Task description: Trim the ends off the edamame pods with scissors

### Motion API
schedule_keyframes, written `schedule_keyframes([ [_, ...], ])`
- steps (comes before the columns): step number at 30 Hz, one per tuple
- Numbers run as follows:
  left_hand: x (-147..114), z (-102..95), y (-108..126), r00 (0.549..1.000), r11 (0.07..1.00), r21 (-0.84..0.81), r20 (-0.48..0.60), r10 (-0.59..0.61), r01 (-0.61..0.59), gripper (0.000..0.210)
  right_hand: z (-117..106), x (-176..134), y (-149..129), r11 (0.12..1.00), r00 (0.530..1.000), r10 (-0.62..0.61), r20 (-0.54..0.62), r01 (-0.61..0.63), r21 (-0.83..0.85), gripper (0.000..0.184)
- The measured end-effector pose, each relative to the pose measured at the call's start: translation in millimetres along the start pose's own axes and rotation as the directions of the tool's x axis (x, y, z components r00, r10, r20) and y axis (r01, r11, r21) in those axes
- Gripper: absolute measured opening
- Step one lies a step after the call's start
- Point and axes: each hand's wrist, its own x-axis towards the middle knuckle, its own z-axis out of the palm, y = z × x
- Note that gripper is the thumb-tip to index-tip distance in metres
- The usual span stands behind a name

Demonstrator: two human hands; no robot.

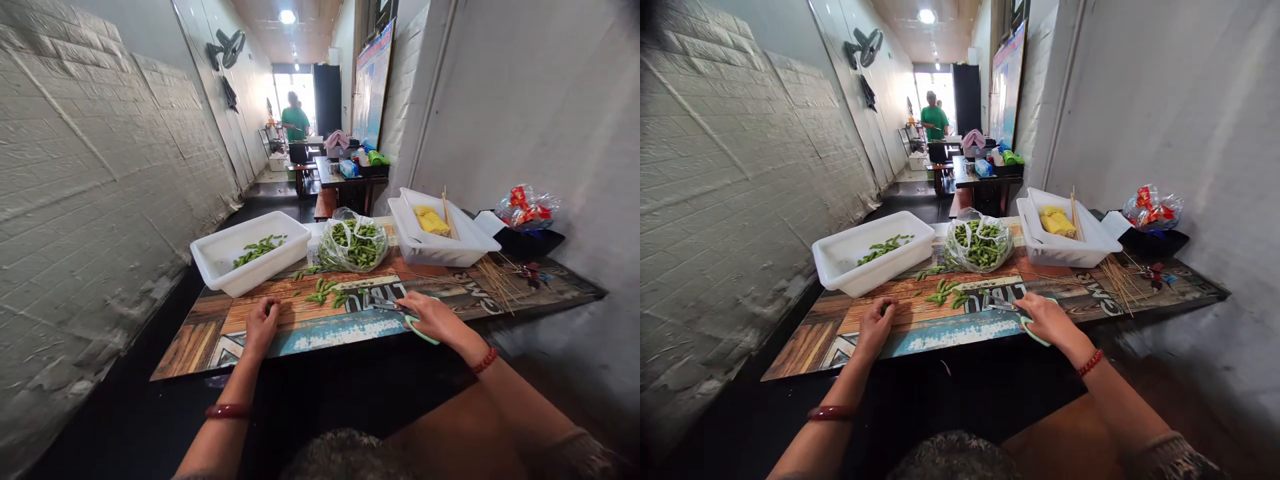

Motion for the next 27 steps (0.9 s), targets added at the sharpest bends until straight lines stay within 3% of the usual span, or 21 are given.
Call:
schedule_keyframes([
  [5, 0.4, 3.0, -4.2, 0.999, 0.999, -0.004, 0.020, 0.032, -0.032, 0.026, 14.8, 34.4, -36.6, 1.000, 0.999, -0.002, -0.040, 0.000, -0.028, 0.034],
  [9, 0.3, 3.0, -3.9, 0.997, 0.997, -0.005, 0.038, 0.073, -0.073, 0.025, 26.9, 62.0, -60.5, 0.997, 0.992, -0.070, -0.107, 0.075, 0.036, 0.042],
  [12, 1.2, 4.5, -4.5, 0.995, 0.996, -0.006, 0.047, 0.089, -0.089, 0.025, 31.0, 58.1, -45.1, 0.996, 0.988, -0.072, -0.135, 0.079, 0.046, 0.044],
  [17, 0.1, 5.2, -0.8, 0.996, 0.997, 0.001, 0.044, 0.071, -0.071, 0.024, 28.3, 34.7, 18.9, 1.000, 0.989, 0.025, -0.144, -0.024, 0.008, 0.048],
  [20, -2.0, 4.1, 2.3, 0.997, 0.998, 0.015, 0.031, 0.065, -0.066, 0.022, 20.9, 31.5, 42.4, 1.000, 0.990, 0.024, -0.140, -0.026, -0.012, 0.046],
  [24, -5.2, 4.7, 3.1, 0.997, 0.997, 0.035, 0.017, 0.074, -0.074, 0.022, 8.9, 33.0, 38.0, 0.991, 0.983, 0.021, -0.181, -0.044, -0.125, 0.032],
  [27, -6.7, 5.5, 1.8, 0.995, 0.994, 0.045, 0.017, 0.095, -0.095, 0.029, 11.1, 36.9, 16.6, 0.993, 0.974, -0.082, -0.212, 0.062, -0.099, 0.033],
])
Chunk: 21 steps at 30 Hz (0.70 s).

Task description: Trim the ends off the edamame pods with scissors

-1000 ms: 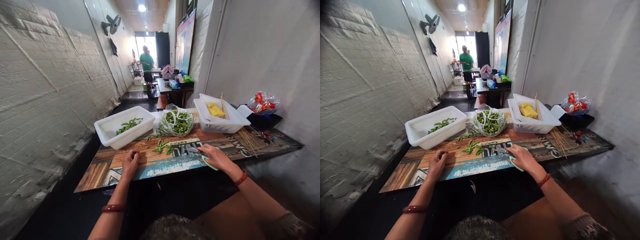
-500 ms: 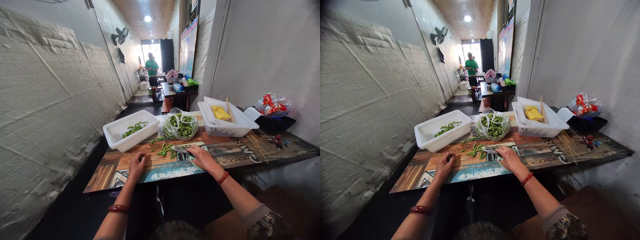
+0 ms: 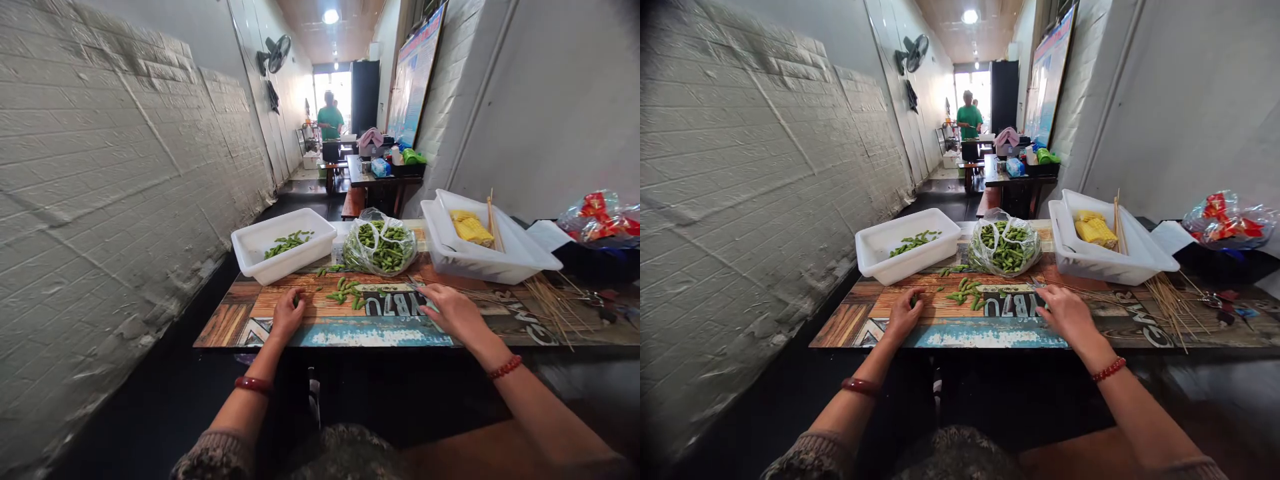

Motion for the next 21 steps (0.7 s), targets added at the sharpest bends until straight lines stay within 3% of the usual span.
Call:
schedule_keyframes([
  [3, 2.5, 0.9, -2.4, 1.000, 1.000, 0.006, 0.006, 0.024, -0.024, 0.037, 21.9, 8.8, -27.7, 0.978, 0.991, -0.134, -0.016, 0.135, 0.159, 0.053],
  [8, 19.3, 18.5, -1.9, 0.998, 0.998, -0.001, 0.015, 0.062, -0.062, 0.047, 73.3, 37.4, -79.3, 0.973, 0.997, -0.058, 0.056, 0.043, 0.228, 0.090],
  [11, 33.4, 41.5, 6.1, 0.993, 0.995, -0.019, 0.065, 0.103, -0.102, 0.055, 89.6, 66.0, -113.4, 0.955, 0.995, -0.094, 0.040, 0.079, 0.287, 0.095],
  [15, 56.2, 61.0, 14.5, 0.971, 0.988, -0.037, 0.184, 0.155, -0.151, 0.054, 96.6, 113.2, -146.6, 0.942, 0.994, -0.107, 0.016, 0.096, 0.320, 0.083],
  [18, 72.4, 58.2, 8.5, 0.914, 0.974, -0.025, 0.341, 0.219, -0.224, 0.070, 101.8, 139.7, -152.6, 0.943, 0.994, -0.104, 0.037, 0.087, 0.322, 0.078],
  [21, 78.5, 52.0, -5.5, 0.798, 0.918, -0.071, 0.470, 0.376, -0.391, 0.098, 108.3, 148.9, -149.7, 0.921, 0.984, -0.173, 0.027, 0.152, 0.358, 0.071],
])
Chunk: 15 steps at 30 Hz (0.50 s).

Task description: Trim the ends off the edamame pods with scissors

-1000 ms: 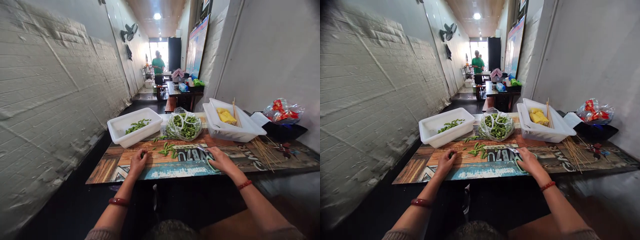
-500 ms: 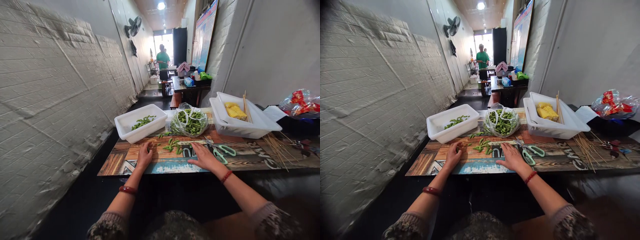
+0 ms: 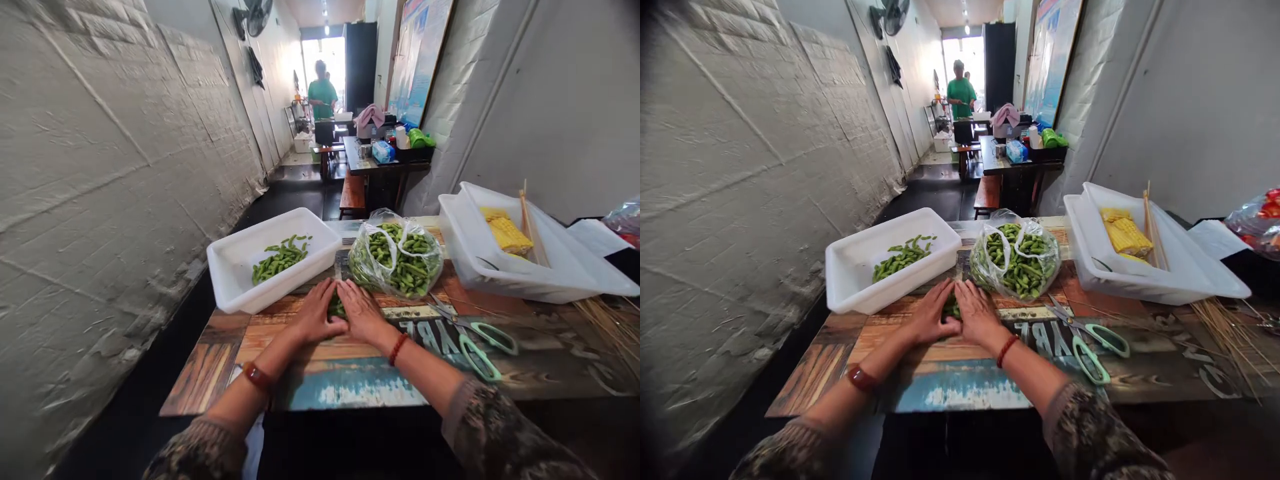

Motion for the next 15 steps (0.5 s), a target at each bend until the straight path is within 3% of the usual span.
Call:
schedule_keyframes([
  [2, -6.5, 1.9, -6.6, 0.991, 0.992, -0.023, 0.040, 0.127, -0.126, 0.107, 1.1, -0.5, 1.8, 0.997, 0.998, -0.056, -0.027, 0.057, 0.052, 0.062],
  [5, -16.5, 8.5, -9.4, 0.995, 0.994, -0.060, 0.019, 0.096, -0.095, 0.099, -1.4, -0.5, -1.2, 0.992, 1.000, -0.015, 0.004, 0.015, 0.124, 0.054],
  [8, -19.5, 10.3, -4.3, 0.998, 0.992, -0.128, 0.065, -0.014, 0.022, 0.077, -6.6, 3.2, -7.0, 0.985, 0.997, 0.065, 0.046, -0.071, 0.155, 0.041],
  [11, -11.7, 9.2, 12.1, 0.989, 0.937, -0.317, 0.053, -0.139, 0.148, 0.065, -8.7, 6.4, -12.9, 0.957, 0.981, 0.196, 0.011, -0.194, 0.215, 0.035],
  [13, -0.9, 10.0, 28.1, 0.954, 0.853, -0.440, 0.029, -0.298, 0.280, 0.055, -6.5, 9.0, -18.2, 0.902, 0.941, 0.335, -0.047, -0.306, 0.306, 0.034],
  [15, 13.3, 11.5, 44.0, 0.877, 0.735, -0.537, 0.018, -0.480, 0.414, 0.045, -2.9, 14.8, -25.4, 0.796, 0.865, 0.495, -0.077, -0.417, 0.438, 0.033],
])
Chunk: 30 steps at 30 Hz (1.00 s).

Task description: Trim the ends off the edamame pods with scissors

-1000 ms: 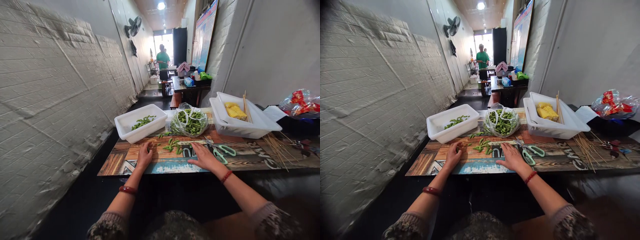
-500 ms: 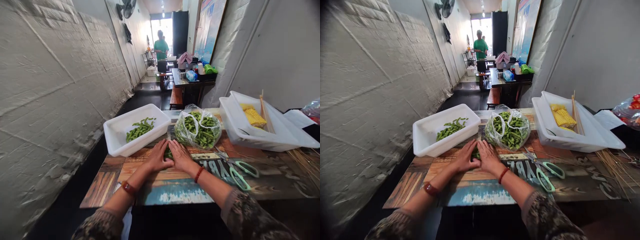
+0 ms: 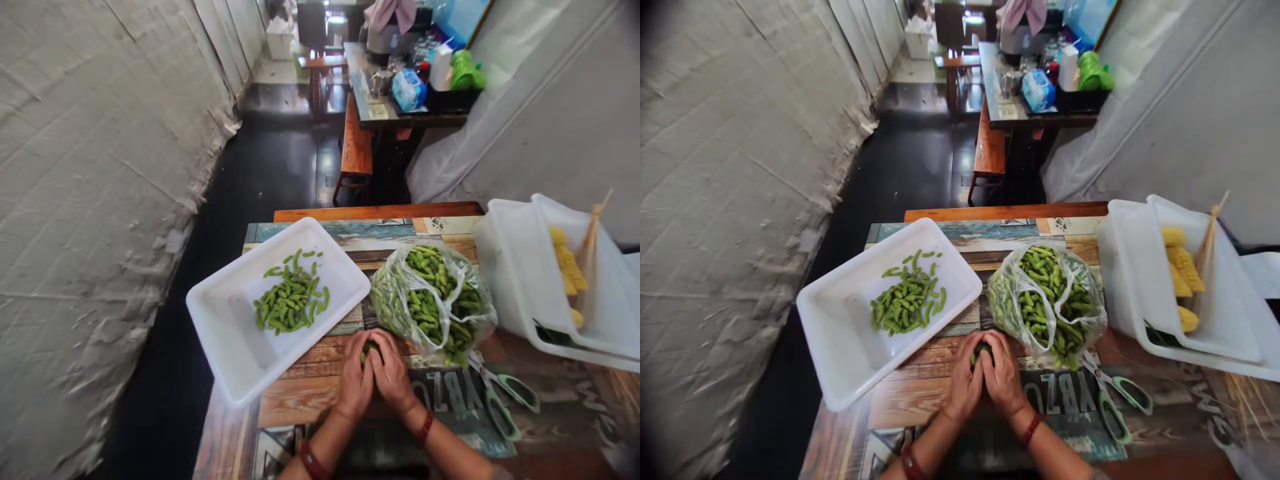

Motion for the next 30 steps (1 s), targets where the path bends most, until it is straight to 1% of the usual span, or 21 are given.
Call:
schedule_keyframes([
  [1, 3.6, 5.3, 7.9, 0.995, 0.995, -0.051, -0.052, -0.087, 0.085, 0.043, 4.0, 1.9, -4.5, 0.993, 0.995, 0.093, -0.037, -0.090, 0.078, 0.034],
  [2, 7.7, 9.4, 15.3, 0.982, 0.982, -0.099, -0.091, -0.168, 0.159, 0.042, 7.8, 4.8, -9.8, 0.965, 0.976, 0.208, -0.057, -0.196, 0.175, 0.035],
  [3, 11.9, 11.9, 21.8, 0.965, 0.965, -0.141, -0.113, -0.236, 0.220, 0.042, 11.0, 8.8, -15.7, 0.912, 0.941, 0.332, -0.057, -0.305, 0.275, 0.037],
  [5, 19.3, 11.9, 32.6, 0.941, 0.935, -0.196, -0.109, -0.320, 0.295, 0.043, 14.6, 18.5, -28.6, 0.756, 0.840, 0.543, -0.015, -0.481, 0.443, 0.043],
  [6, 21.8, 9.7, 37.1, 0.936, 0.926, -0.207, -0.094, -0.339, 0.315, 0.044, 14.6, 23.4, -35.4, 0.688, 0.796, 0.605, 0.011, -0.530, 0.495, 0.045],
  [7, 23.3, 6.6, 41.4, 0.934, 0.922, -0.208, -0.081, -0.348, 0.326, 0.046, 13.4, 27.9, -42.7, 0.638, 0.766, 0.642, 0.034, -0.558, 0.531, 0.046],
  [8, 23.7, 2.6, 46.2, 0.933, 0.922, -0.200, -0.076, -0.352, 0.332, 0.046, 10.9, 31.6, -50.4, 0.608, 0.752, 0.657, 0.050, -0.568, 0.555, 0.046],
  [10, 23.1, -6.6, 60.0, 0.933, 0.927, -0.166, -0.075, -0.352, 0.336, 0.046, 1.6, 37.2, -68.4, 0.569, 0.743, 0.665, 0.073, -0.567, 0.596, 0.044],
  [12, 24.2, -15.9, 83.6, 0.942, 0.940, -0.130, -0.075, -0.327, 0.316, 0.043, -14.9, 42.3, -89.4, 0.531, 0.743, 0.664, 0.088, -0.552, 0.643, 0.040],
  [15, 40.0, -23.0, 139.4, 0.966, 0.961, -0.132, -0.064, -0.252, 0.242, 0.040, -55.6, 56.5, -118.7, 0.453, 0.763, 0.639, 0.097, -0.475, 0.755, 0.035],
  [17, 62.8, -18.5, 180.7, 0.982, 0.969, -0.170, -0.038, -0.186, 0.177, 0.038, -88.8, 72.3, -128.1, 0.414, 0.790, 0.610, 0.060, -0.382, 0.827, 0.032],
  [18, 77.0, -12.9, 198.5, 0.988, 0.973, -0.177, -0.013, -0.153, 0.149, 0.037, -104.3, 81.7, -128.1, 0.423, 0.800, 0.599, 0.018, -0.336, 0.841, 0.032],
  [19, 92.2, -5.5, 212.8, 0.993, 0.974, -0.193, 0.013, -0.117, 0.118, 0.036, -117.8, 91.9, -124.9, 0.466, 0.804, 0.593, -0.040, -0.302, 0.832, 0.033],
  [20, 107.7, 3.5, 222.7, 0.995, 0.972, -0.216, 0.029, -0.092, 0.096, 0.036, -128.6, 102.5, -118.7, 0.528, 0.800, 0.591, -0.106, -0.284, 0.800, 0.035],
  [21, 122.7, 13.3, 227.8, 0.995, 0.964, -0.246, 0.033, -0.092, 0.097, 0.036, -136.2, 113.1, -110.2, 0.601, 0.791, 0.587, -0.175, -0.281, 0.748, 0.038],
  [22, 136.3, 23.3, 228.3, 0.992, 0.951, -0.284, 0.043, -0.117, 0.124, 0.037, -140.8, 123.4, -100.0, 0.672, 0.780, 0.578, -0.238, -0.291, 0.681, 0.041],
  [24, 157.2, 40.8, 218.0, 0.965, 0.890, -0.374, 0.081, -0.248, 0.260, 0.040, -143.3, 141.3, -78.3, 0.743, 0.776, 0.554, -0.302, -0.297, 0.600, 0.045],
  [26, 167.5, 50.5, 199.0, 0.925, 0.815, -0.437, 0.157, -0.346, 0.379, 0.044, -143.2, 153.3, -59.7, 0.792, 0.793, 0.511, -0.333, -0.284, 0.541, 0.046],
  [28, 168.3, 49.8, 179.2, 0.897, 0.787, -0.431, 0.245, -0.369, 0.442, 0.049, -147.3, 158.7, -46.6, 0.848, 0.822, 0.445, -0.356, -0.259, 0.463, 0.044],
  [30, 163.8, 40.3, 163.8, 0.887, 0.809, -0.376, 0.285, -0.363, 0.452, 0.053, -158.2, 159.4, -38.0, 0.895, 0.854, 0.374, -0.362, -0.230, 0.383, 0.042],
])
